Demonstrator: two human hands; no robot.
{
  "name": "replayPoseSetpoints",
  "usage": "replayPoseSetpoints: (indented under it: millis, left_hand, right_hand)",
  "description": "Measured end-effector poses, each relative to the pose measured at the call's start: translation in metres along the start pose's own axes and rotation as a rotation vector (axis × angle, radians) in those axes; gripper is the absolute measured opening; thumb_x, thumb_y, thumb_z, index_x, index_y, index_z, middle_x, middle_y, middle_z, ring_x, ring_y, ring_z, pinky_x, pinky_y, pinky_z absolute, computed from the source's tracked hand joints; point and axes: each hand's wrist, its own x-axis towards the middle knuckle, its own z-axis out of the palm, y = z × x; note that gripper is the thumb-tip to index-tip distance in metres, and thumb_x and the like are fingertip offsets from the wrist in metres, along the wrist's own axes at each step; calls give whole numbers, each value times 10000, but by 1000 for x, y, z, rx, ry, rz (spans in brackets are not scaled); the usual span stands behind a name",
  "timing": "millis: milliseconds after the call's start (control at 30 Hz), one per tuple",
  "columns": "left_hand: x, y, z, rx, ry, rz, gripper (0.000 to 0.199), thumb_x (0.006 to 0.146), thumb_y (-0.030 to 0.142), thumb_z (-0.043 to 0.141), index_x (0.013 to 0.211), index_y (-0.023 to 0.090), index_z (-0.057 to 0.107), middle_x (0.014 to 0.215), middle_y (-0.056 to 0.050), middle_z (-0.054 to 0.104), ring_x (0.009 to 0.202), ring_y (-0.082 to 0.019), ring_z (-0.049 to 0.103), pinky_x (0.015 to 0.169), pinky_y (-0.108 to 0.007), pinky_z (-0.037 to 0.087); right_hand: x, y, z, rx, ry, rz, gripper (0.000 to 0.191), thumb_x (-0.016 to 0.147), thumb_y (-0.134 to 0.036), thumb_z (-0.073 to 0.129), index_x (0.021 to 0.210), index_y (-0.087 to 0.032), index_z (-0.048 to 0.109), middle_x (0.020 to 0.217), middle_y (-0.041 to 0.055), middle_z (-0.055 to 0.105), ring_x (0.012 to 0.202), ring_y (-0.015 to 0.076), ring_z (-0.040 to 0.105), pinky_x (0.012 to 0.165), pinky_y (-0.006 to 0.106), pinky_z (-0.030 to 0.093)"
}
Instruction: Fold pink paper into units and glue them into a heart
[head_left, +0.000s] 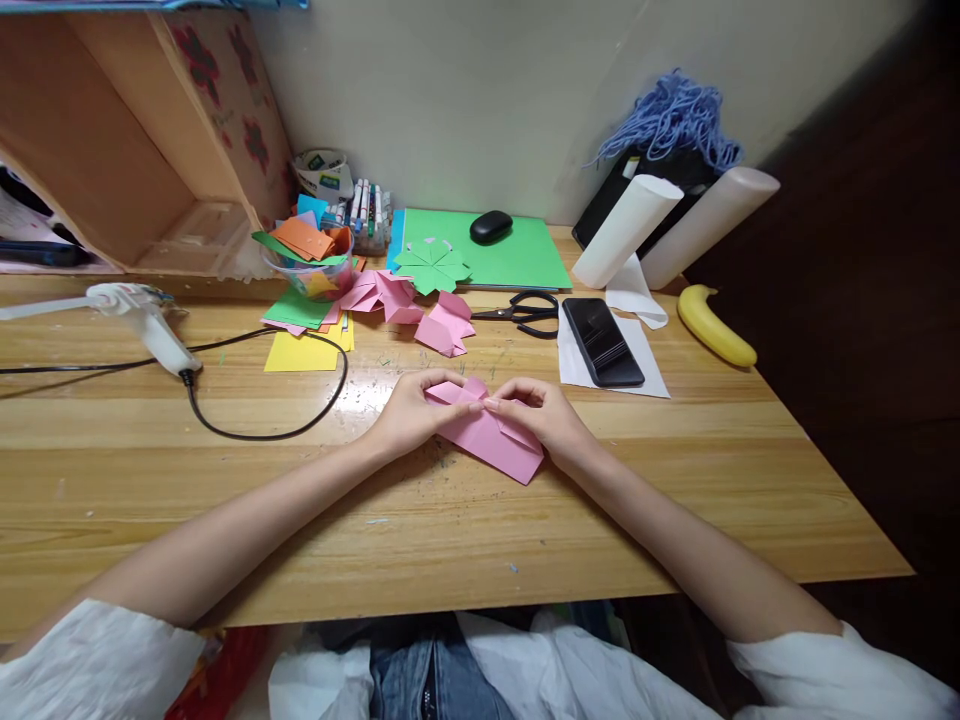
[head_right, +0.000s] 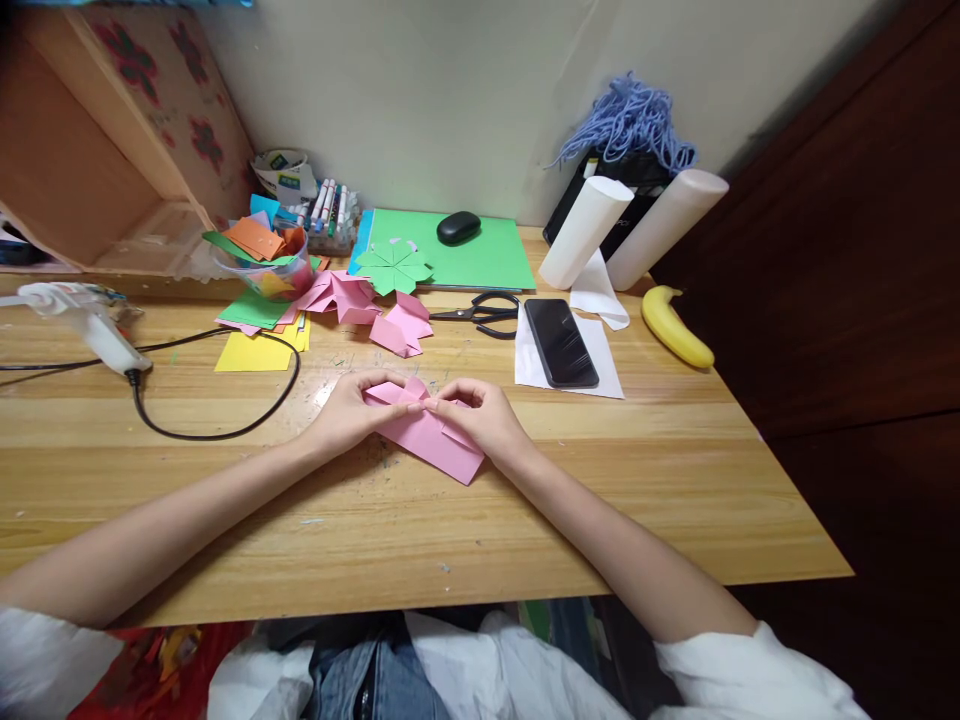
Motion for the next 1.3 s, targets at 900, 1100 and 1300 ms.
replayPoseSetpoints:
  millis: [900,1100,1300]
  left_hand:
    - [-2,4,6,-198,181,-144,449,541,273,748,923,130,559,861,-59,665,774,-181,616,658,-277,493]
    - [-4,3,7,-178,117,-123,404,552,302,739,886,146,574,885,-53,656,807,-194,608,681,-292,493]
    - [-2,1,7,-159,111,-116,371,561,301,727,859,140,576,862,-51,651,788,-189,603,663,-284,492]
  right_hand:
    - [0,0,1,52,-25,135,287,619,-398,674,717,-130,645,652,20,609,563,100,523,506,223,409]
    - [1,3,1,105,-42,134,262,645,-394,654,680,-137,618,647,10,602,559,90,524,527,218,421]
    - [1,2,1,88,-66,93,265,607,-384,683,686,-143,604,669,13,606,598,109,557,570,243,461]
